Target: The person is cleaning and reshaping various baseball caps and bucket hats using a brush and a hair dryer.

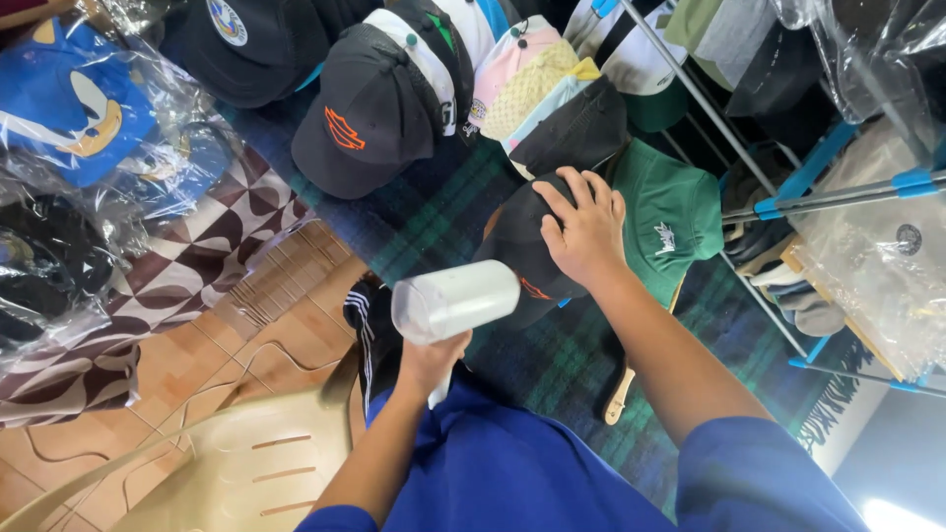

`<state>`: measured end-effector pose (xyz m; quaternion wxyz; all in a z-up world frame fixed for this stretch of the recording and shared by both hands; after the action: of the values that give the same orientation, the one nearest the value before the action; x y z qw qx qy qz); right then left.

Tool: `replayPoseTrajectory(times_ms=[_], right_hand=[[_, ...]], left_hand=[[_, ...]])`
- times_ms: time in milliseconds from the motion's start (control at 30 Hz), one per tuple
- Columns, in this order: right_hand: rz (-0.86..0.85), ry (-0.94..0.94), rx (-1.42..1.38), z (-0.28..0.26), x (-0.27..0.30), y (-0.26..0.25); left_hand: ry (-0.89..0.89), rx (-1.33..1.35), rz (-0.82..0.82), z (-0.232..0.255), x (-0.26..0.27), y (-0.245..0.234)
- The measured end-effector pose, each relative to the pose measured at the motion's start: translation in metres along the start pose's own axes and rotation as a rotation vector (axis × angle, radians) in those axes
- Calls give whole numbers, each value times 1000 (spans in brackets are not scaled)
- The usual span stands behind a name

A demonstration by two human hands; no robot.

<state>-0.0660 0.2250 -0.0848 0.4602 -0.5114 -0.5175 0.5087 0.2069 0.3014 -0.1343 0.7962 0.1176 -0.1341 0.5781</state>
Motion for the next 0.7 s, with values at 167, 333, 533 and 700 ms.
replayPoseTrajectory(times_ms=[167,333,533,700], right_hand=[[163,-63,-264,9,13,-4],[209,-49,-324,10,18,0],[120,14,-198,-4,17,-10],[147,-5,-128,-6,17,-8]], left_hand=[[-163,14,68,7,5,7],[-375,127,-24,15,32,23],[44,-337,-68,-17,23,28],[135,-208,296,-53,24,5]])
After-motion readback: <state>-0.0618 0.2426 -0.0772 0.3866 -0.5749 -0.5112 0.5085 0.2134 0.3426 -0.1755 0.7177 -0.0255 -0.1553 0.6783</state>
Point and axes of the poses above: each hand's wrist, its own x-axis away from the middle knuckle, its own y-axis out of the palm, z = x × y, the point moved 3 cm from there along -x, towards the middle knuckle, and after that the axes turned 2 degrees about -z, right-handed, at the moved point
